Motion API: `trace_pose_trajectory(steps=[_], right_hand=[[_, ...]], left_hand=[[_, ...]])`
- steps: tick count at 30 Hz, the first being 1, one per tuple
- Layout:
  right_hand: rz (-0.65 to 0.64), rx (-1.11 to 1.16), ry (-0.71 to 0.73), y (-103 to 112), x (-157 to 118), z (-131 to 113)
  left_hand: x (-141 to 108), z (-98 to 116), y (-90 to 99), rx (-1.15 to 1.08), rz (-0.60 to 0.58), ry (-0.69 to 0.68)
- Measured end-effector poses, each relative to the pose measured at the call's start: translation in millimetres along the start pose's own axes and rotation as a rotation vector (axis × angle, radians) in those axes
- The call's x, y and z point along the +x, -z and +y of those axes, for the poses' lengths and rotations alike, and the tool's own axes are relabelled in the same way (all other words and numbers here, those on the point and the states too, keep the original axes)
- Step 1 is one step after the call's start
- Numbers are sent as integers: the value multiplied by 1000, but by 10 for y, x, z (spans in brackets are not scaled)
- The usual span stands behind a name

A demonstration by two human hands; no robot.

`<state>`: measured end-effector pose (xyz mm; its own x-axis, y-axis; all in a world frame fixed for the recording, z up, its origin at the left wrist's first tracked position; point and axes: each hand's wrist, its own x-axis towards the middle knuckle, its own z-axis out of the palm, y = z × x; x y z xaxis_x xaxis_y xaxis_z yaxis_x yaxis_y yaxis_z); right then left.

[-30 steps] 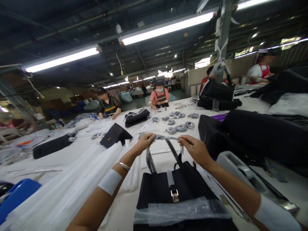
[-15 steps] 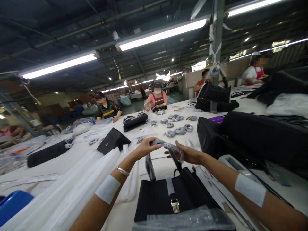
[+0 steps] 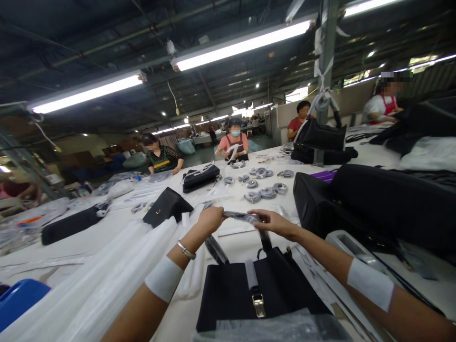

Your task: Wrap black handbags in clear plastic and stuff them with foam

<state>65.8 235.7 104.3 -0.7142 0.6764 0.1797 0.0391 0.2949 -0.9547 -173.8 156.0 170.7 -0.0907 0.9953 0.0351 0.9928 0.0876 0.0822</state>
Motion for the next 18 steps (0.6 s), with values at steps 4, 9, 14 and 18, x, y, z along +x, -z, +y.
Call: trace_pose_trajectory(steps=[4, 9, 14, 18], right_hand=[[89, -125, -32, -4, 78, 156], [143, -144, 8, -75, 151, 308], [227, -263, 174, -259, 355, 303], [149, -263, 79, -308, 553, 317]], left_hand=[[117, -103, -71, -80, -36, 30], [296, -325, -45, -337, -201, -102], [483, -398, -118, -789, -323, -226], [574, -344, -190, -961, -413, -326]])
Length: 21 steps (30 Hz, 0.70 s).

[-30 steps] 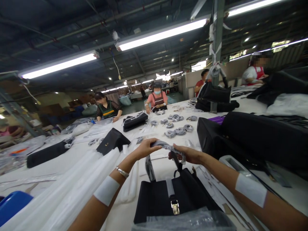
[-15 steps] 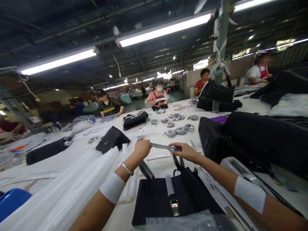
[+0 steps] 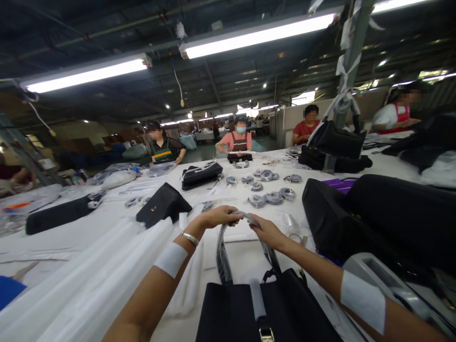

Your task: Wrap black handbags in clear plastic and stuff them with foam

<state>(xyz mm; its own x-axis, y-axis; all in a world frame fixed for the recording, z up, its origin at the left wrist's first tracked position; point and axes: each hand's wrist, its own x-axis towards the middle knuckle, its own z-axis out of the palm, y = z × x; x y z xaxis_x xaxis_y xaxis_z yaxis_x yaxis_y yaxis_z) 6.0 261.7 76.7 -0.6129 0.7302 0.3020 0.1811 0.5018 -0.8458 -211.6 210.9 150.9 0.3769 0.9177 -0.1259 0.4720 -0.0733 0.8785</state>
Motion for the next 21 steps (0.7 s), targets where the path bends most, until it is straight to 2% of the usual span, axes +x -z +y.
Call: trace_pose_trajectory(steps=[2, 4, 6, 8, 11, 13, 15, 18, 21], right_hand=[[-71, 69, -88, 46, 40, 22], [-127, 184, -147, 133, 37, 24], [-165, 256, -166, 216, 14, 1], [-171, 246, -159, 258, 2, -32], [-69, 131, -108, 227, 40, -43], [35, 48, -80, 183, 87, -11], [85, 3, -77, 162, 123, 43], [-28, 54, -114, 199, 117, 128], [-199, 202, -188, 260, 38, 182]], left_hand=[[17, -19, 12, 23, -7, -13], [15, -43, 39, 84, 40, -2], [13, -60, 59, 94, 94, -14], [24, -60, 58, 0, 109, -57], [67, -39, 21, -198, 101, -89], [98, -35, -6, -228, 120, -67], [116, -45, -19, -199, 127, -16], [107, -77, -8, -206, 73, 79], [71, -112, 16, -286, 70, 86]])
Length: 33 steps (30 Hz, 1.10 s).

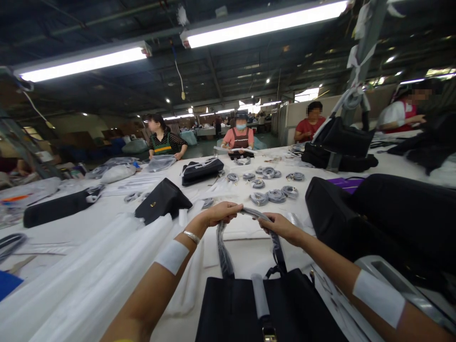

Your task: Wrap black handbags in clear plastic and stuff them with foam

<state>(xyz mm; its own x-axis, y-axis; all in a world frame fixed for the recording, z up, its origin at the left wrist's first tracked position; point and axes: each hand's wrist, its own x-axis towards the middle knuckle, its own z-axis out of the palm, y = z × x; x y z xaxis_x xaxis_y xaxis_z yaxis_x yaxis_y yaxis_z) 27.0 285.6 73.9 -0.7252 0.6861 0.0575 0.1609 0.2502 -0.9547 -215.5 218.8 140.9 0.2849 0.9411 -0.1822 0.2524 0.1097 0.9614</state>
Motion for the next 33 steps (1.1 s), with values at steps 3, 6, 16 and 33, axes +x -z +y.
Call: trace_pose_trajectory(steps=[3, 6, 16, 33], right_hand=[[-92, 176, -100, -5, -108, 16], [-89, 362, -154, -52, -201, -26], [-80, 739, -232, -88, -248, -131], [101, 794, -203, -189, -230, -164]], left_hand=[[-22, -36, 15, -39, 80, -24], [-25, -66, -8, 46, 153, -16], [-10, 55, -64, 87, 214, -31], [-10, -37, 52, -21, 152, 15]])
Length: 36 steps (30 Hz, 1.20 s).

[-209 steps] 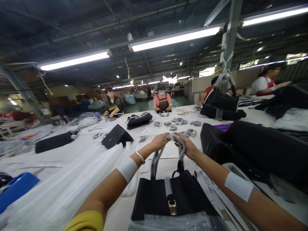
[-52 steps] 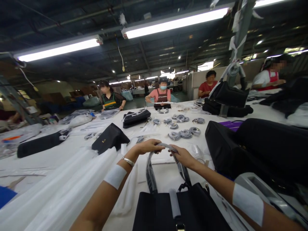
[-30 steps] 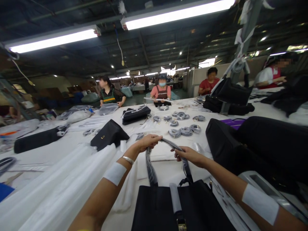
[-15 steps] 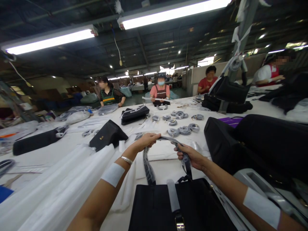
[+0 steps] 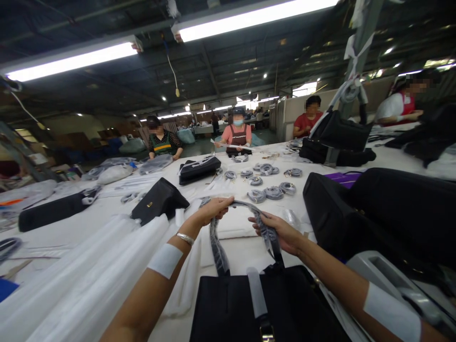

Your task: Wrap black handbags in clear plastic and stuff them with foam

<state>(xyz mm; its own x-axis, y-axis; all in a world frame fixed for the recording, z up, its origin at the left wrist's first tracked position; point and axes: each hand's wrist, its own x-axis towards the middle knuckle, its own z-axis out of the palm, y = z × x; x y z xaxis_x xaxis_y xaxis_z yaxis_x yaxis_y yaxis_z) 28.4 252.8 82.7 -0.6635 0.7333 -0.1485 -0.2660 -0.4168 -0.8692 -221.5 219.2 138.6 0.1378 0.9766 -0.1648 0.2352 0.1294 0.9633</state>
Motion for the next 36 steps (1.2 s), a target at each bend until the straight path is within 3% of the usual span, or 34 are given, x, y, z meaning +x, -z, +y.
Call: trace_pose_trajectory(steps=[3, 8, 11, 14, 20, 25, 30, 36], right_hand=[[57, -44, 2, 2, 30, -24], [95, -9, -69, 42, 223, -110], [167, -38, -127, 89, 392, -126], [242, -39, -82, 144, 499, -111], [246, -39, 75, 123, 413, -128], [57, -375, 247, 35, 306, -184], [54, -856, 433, 9, 280, -253], [59, -1120, 599, -39, 209, -296]], left_hand=[[25, -31, -27, 139, 75, -52], [65, -58, -161, 389, 101, -263], [83, -63, -246, 567, 253, -437], [61, -83, -330, 684, 439, -558], [36, -200, -511, 904, 253, -392], [113, -227, -578, 1119, 444, -272], [166, -198, -557, 1150, 474, -256], [150, -179, -574, 1062, 658, -262]])
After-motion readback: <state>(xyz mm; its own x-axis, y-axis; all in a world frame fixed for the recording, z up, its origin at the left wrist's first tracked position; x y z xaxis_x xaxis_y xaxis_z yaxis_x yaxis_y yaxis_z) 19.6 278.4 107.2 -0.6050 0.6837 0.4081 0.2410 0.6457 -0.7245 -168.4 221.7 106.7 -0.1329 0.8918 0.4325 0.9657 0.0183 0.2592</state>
